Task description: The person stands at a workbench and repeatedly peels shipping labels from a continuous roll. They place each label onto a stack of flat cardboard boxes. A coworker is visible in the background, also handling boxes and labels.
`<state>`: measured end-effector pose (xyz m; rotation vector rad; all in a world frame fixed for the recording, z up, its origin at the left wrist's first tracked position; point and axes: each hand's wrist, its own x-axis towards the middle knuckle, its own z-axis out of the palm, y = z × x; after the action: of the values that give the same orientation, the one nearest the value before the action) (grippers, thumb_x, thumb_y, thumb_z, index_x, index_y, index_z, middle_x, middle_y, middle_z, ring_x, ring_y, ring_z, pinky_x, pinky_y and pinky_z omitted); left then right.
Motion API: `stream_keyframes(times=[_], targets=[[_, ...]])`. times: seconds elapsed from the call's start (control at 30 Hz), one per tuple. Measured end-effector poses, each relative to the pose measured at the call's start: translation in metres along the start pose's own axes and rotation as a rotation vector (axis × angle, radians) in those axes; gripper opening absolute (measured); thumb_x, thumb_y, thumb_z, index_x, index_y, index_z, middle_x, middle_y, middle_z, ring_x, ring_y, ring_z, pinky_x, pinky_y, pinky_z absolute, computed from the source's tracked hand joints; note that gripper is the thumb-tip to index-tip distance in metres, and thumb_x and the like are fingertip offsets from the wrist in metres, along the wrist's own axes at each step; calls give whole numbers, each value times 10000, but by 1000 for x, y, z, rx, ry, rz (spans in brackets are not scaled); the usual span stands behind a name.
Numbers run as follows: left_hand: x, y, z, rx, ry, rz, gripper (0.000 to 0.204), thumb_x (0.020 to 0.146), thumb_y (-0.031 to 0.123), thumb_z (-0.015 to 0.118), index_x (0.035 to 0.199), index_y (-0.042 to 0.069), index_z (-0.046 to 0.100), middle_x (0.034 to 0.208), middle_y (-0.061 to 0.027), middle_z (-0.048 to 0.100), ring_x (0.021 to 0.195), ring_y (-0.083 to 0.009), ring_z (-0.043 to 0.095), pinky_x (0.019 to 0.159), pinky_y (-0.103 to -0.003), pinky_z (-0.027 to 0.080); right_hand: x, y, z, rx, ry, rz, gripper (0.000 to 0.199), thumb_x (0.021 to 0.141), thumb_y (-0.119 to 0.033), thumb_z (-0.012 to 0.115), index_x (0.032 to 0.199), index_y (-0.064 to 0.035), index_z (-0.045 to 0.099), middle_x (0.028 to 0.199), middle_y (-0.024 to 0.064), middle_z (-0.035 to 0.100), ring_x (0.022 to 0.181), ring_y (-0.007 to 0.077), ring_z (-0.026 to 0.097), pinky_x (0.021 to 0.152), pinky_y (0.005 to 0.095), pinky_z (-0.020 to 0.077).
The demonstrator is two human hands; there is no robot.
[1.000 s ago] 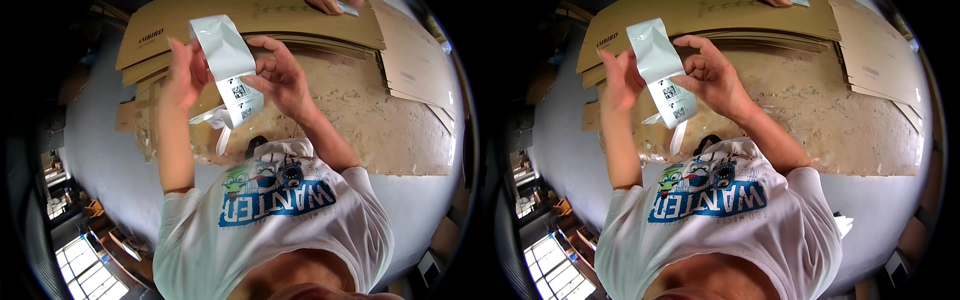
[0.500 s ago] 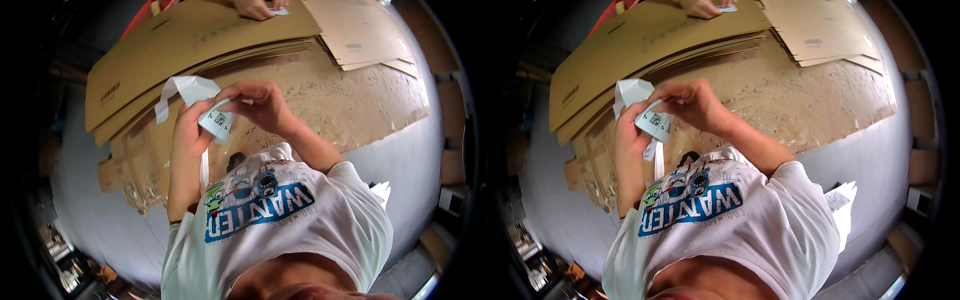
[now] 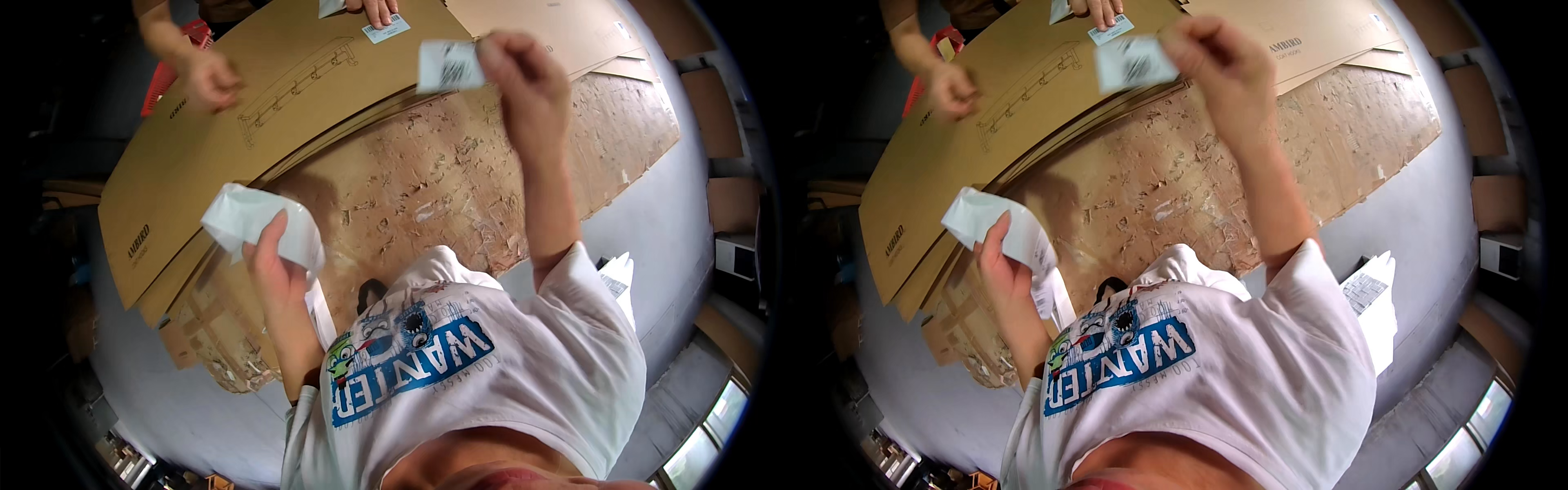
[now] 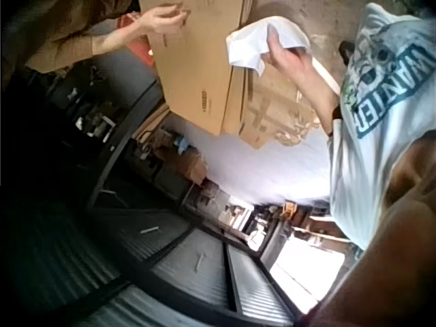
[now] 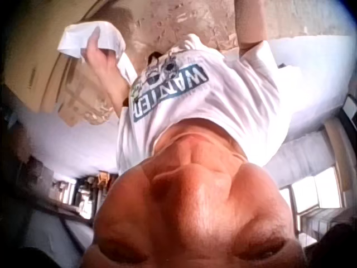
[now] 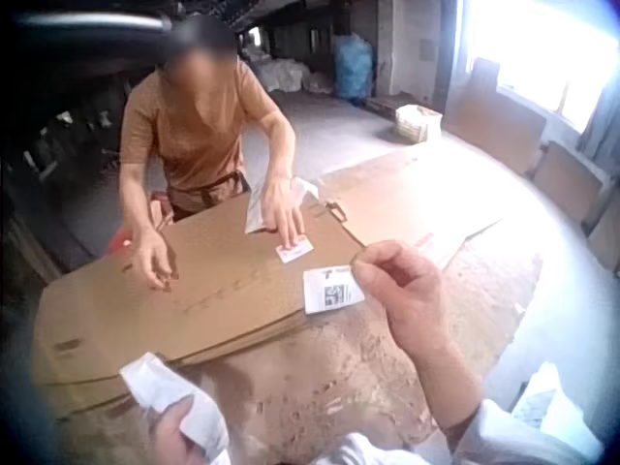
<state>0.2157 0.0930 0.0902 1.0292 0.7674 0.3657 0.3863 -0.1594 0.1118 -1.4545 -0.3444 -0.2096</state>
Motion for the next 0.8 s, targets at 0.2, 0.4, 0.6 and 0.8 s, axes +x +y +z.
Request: stream_keyframes(times=[0.2, 0.4, 0.6, 0.8], targets=[[17, -7, -24, -3, 46, -51, 489, 766, 55, 677, 1218, 30, 493, 1092, -108, 573, 1010, -256, 566, 836, -427, 491, 90, 77, -5, -275, -247, 159, 131, 837, -159, 637, 828, -29, 629, 674, 28, 611, 525, 116, 543, 506, 267, 448], [21, -6, -32, -55, 96, -16, 391, 783, 29, 637, 1155, -13, 526, 1033, -94, 584, 944, -223, 585, 801, -378, 500, 90, 51, 39, -516, -304, 551, 119, 871, -133, 576, 799, -41, 597, 573, 18, 528, 413, 105, 488, 333, 278, 427], [32, -12, -48, -70, 29, -44, 395, 796, 57, 645, 1172, 25, 530, 1044, -87, 597, 963, -222, 586, 820, -391, 500, 93, 51, 43, -558, -327, 552, 120, 868, -120, 552, 793, -39, 598, 531, 27, 506, 372, 121, 468, 296, 312, 431], [33, -16, -47, -70, 27, -41, 374, 797, 52, 640, 1156, 19, 540, 1043, -90, 602, 962, -221, 591, 812, -395, 505, 98, 95, 28, -578, -320, 313, 132, 850, -118, 562, 757, -33, 604, 567, 33, 549, 420, 134, 510, 340, 319, 452]])
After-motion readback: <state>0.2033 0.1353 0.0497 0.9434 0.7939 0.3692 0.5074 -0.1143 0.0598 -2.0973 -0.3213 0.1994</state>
